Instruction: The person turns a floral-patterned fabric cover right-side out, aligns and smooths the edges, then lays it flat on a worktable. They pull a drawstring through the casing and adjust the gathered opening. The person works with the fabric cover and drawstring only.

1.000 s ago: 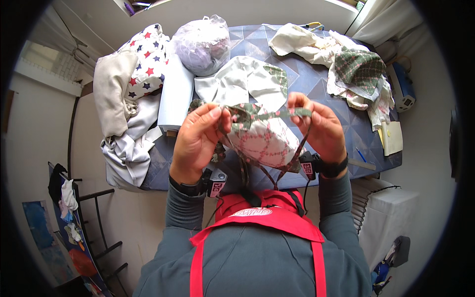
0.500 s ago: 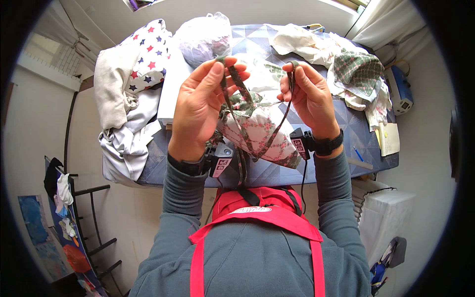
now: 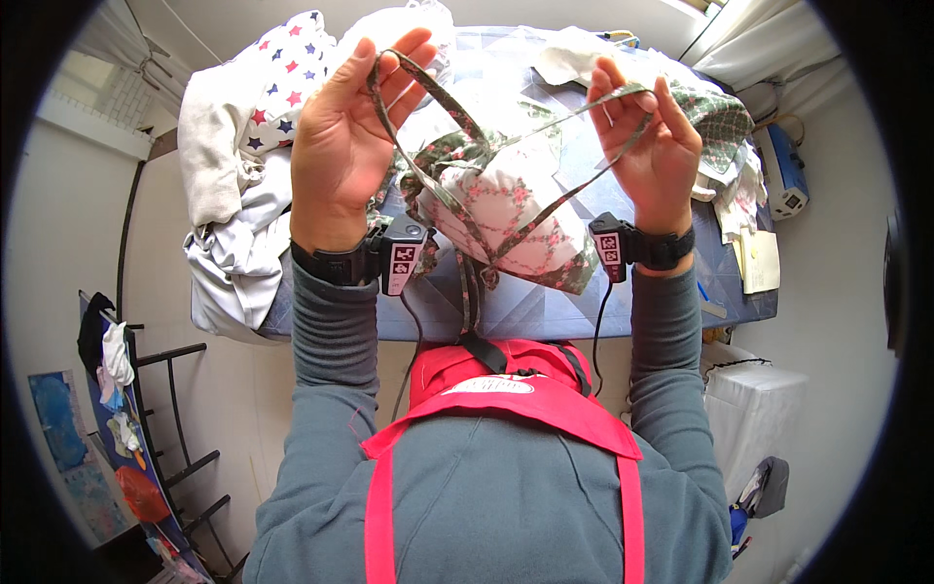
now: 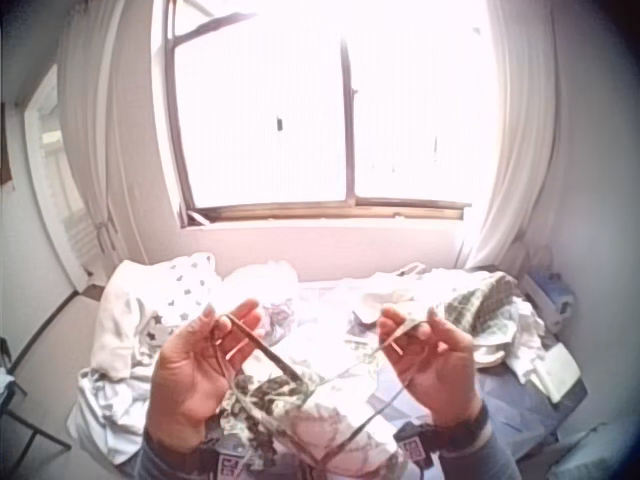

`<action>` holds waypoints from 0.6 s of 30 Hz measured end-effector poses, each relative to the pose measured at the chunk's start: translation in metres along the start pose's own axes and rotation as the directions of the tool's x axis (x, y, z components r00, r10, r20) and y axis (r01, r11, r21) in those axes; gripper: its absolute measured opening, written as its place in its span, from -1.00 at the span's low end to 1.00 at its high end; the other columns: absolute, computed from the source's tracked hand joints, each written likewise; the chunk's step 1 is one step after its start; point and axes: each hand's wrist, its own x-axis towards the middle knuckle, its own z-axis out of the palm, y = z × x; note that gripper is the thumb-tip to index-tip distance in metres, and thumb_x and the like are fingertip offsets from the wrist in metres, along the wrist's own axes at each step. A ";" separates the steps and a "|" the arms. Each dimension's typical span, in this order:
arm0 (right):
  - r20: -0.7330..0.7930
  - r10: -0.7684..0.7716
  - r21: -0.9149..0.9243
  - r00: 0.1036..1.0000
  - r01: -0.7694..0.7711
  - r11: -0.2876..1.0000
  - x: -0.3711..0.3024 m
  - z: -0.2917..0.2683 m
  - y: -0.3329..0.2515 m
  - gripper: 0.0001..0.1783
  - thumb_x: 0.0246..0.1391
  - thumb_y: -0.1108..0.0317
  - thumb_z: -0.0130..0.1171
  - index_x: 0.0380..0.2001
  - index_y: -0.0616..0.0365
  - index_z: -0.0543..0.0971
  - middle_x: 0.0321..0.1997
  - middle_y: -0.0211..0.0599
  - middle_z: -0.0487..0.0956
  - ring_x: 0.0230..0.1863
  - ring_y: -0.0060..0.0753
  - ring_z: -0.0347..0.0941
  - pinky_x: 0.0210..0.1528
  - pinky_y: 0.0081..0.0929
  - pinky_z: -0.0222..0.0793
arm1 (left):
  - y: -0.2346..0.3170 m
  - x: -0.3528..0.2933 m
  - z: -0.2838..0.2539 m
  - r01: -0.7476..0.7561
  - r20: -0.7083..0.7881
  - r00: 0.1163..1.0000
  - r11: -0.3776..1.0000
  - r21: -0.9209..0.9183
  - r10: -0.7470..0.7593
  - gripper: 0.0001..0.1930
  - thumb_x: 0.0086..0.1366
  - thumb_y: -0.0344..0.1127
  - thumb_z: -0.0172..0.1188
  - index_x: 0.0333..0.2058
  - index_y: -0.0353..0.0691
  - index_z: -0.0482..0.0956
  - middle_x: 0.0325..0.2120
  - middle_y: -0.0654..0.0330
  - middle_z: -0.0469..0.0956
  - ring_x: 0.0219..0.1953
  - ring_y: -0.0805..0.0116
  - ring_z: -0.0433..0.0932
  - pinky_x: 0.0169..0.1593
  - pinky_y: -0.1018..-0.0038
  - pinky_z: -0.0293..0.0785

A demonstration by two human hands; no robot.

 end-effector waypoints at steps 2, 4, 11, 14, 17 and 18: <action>0.001 -0.025 0.033 1.000 0.025 0.999 -0.005 -0.002 -0.005 -0.66 0.40 0.20 -0.09 -0.35 0.21 0.50 0.25 0.18 0.44 0.34 -0.04 0.33 0.41 -0.15 0.18 | 0.001 -0.002 -0.007 0.029 -0.020 0.999 0.997 -0.077 -0.030 -0.71 0.46 -0.24 0.06 -0.26 -0.36 0.63 0.18 -0.25 0.41 0.26 0.01 0.42 0.33 0.10 0.33; 0.004 -0.038 0.034 0.999 0.037 0.999 -0.009 -0.002 -0.005 -0.68 0.40 0.20 -0.09 -0.30 0.21 0.51 0.22 0.11 0.47 0.31 -0.09 0.35 0.39 -0.16 0.20 | -0.003 -0.006 -0.010 0.040 -0.013 0.999 0.990 -0.135 -0.042 -0.72 0.46 -0.23 0.05 -0.22 -0.33 0.63 0.11 -0.18 0.48 0.21 0.05 0.47 0.28 0.14 0.38; 0.007 0.006 -0.350 1.000 -0.003 0.937 -0.001 0.009 0.014 -0.68 0.40 0.23 0.00 -0.06 0.28 0.57 -0.43 -0.36 0.52 -0.46 -0.64 0.34 -0.31 -0.58 0.34 | -0.027 -0.001 0.014 -0.001 -0.021 1.000 1.000 0.017 0.002 -0.72 0.38 -0.16 0.22 -0.16 -0.29 0.63 -0.39 0.17 0.64 -0.35 0.45 0.63 -0.19 0.50 0.61; -0.154 0.045 -0.494 0.987 -0.117 0.862 -0.001 0.017 0.018 -0.71 0.40 0.31 -0.01 -0.04 0.33 0.55 -0.35 -0.38 0.54 -0.46 -0.76 0.29 -0.42 -0.76 0.22 | -0.034 -0.003 0.030 0.039 -0.037 0.999 0.984 0.172 -0.033 -0.76 0.44 -0.29 0.13 -0.05 -0.29 0.61 -0.36 0.20 0.62 -0.47 0.57 0.51 -0.26 0.60 0.55; -0.187 0.157 -0.688 0.970 -0.243 0.684 -0.002 0.022 0.019 -0.71 0.38 0.35 0.01 0.05 0.30 0.46 -0.28 -0.34 0.58 -0.44 -0.76 0.32 -0.42 -0.79 0.23 | -0.038 -0.006 0.043 0.070 0.068 0.993 0.932 0.356 -0.101 -0.70 0.45 -0.38 0.09 0.10 -0.23 0.57 -0.34 0.21 0.65 -0.46 0.66 0.48 -0.37 0.70 0.45; -0.152 0.197 -0.707 0.969 -0.246 0.664 -0.001 0.023 0.020 -0.71 0.36 0.35 0.04 0.05 0.28 0.42 -0.26 -0.29 0.60 -0.42 -0.72 0.36 -0.39 -0.78 0.26 | -0.038 -0.006 0.046 0.057 0.116 0.987 0.912 0.406 -0.113 -0.69 0.45 -0.37 0.10 0.11 -0.21 0.57 -0.35 0.23 0.66 -0.46 0.67 0.49 -0.38 0.71 0.45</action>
